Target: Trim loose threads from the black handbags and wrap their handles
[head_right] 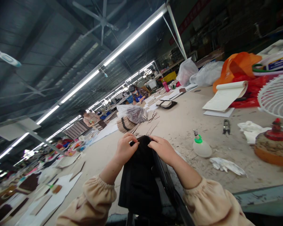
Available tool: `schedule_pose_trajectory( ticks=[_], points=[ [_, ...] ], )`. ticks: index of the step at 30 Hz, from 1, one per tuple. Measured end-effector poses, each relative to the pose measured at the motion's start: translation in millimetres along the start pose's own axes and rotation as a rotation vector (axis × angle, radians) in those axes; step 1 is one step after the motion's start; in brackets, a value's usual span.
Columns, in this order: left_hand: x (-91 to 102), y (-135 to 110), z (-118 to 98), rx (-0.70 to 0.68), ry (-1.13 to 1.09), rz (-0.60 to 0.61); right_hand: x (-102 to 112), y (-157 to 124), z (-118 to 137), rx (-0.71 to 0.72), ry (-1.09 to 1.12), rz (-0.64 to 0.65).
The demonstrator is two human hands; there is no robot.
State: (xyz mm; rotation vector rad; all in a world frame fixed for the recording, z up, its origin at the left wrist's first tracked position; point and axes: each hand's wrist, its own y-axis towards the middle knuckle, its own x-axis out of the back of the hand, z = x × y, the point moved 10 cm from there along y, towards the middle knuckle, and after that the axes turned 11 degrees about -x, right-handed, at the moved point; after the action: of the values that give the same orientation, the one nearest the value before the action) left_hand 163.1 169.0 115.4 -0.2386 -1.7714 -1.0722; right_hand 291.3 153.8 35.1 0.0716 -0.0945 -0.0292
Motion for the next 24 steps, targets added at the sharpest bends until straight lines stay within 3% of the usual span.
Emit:
schedule_pose_trajectory(
  ticks=[13, 24],
  points=[
    [-9.1, -0.1, 6.4, 0.031, -0.014, 0.048, -0.9, -0.4, 0.7, 0.0, 0.004, 0.003],
    [-8.2, 0.1, 14.4, 0.145, 0.07, 0.049, -1.3, 0.0, -0.8, -0.009, 0.028, 0.011]
  ],
)
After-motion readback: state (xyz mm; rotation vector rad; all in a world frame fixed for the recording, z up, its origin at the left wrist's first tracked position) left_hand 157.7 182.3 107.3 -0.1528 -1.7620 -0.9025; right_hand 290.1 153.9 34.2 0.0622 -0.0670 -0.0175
